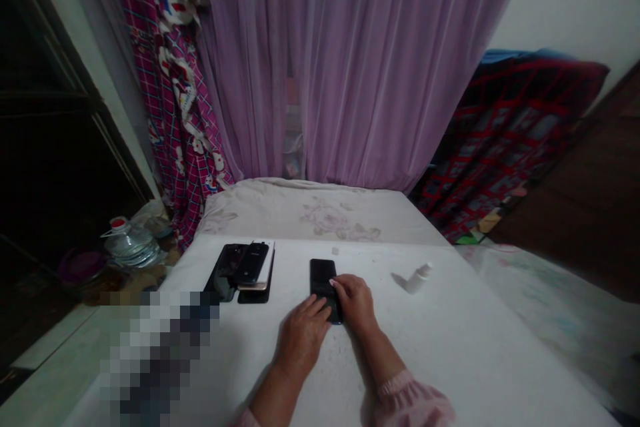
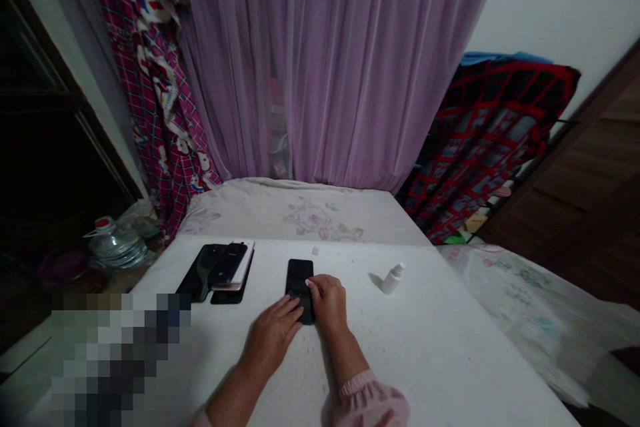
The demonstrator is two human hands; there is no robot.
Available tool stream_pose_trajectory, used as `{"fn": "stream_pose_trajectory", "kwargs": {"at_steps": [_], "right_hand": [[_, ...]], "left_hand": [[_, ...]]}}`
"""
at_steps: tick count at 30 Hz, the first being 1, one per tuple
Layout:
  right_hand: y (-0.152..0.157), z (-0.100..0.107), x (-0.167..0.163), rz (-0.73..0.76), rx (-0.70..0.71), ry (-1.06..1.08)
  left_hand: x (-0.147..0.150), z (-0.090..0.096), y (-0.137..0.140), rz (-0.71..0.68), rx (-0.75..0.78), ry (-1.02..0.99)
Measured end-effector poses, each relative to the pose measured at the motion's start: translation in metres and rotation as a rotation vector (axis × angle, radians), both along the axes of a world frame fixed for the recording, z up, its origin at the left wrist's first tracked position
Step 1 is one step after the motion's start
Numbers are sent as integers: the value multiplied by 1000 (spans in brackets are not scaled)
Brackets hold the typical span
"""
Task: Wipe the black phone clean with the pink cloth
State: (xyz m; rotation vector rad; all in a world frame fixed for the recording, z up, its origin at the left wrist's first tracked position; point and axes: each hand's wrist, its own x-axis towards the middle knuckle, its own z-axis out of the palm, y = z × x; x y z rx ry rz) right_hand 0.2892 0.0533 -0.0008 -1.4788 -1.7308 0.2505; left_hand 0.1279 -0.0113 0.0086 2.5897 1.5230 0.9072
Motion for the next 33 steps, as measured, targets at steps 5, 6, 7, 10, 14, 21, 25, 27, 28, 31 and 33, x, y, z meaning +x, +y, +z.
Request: {"fn": "stream_pose_trajectory", "kwargs": {"at_steps": [5,6,7,10,14,21,25,27,28,31,33], "right_hand": [[-21,-3,4,40,10,44],[-26,-4,4,46,11,52],[-30,-4,5,50,11,58],[-43,-3,6,67,13,72],[-55,1,8,99,11,125],[-61,8,11,24,-36,360],[-61,8,8,125,-50,252],[-61,6,7,169,-35,159],[-61,6,7,172,-29,116],[-55,4,6,145,-21,20],[-47,3,5,136,-5,-19]], "left_hand": [[0,1,-1,-2,4,-1],[0,1,-1,-1,6,-4],[0,0,-1,-1,7,-8],[-1,0,-1,-8,7,-21],[-2,-1,-2,-5,14,-30],[-5,-3,-7,153,34,-8],[-6,-6,-6,164,9,25],[-7,-8,-6,152,-17,25],[-7,-9,-5,148,-32,21],[-7,-11,-3,157,-81,-9],[-7,-11,-3,174,-114,-34]]}}
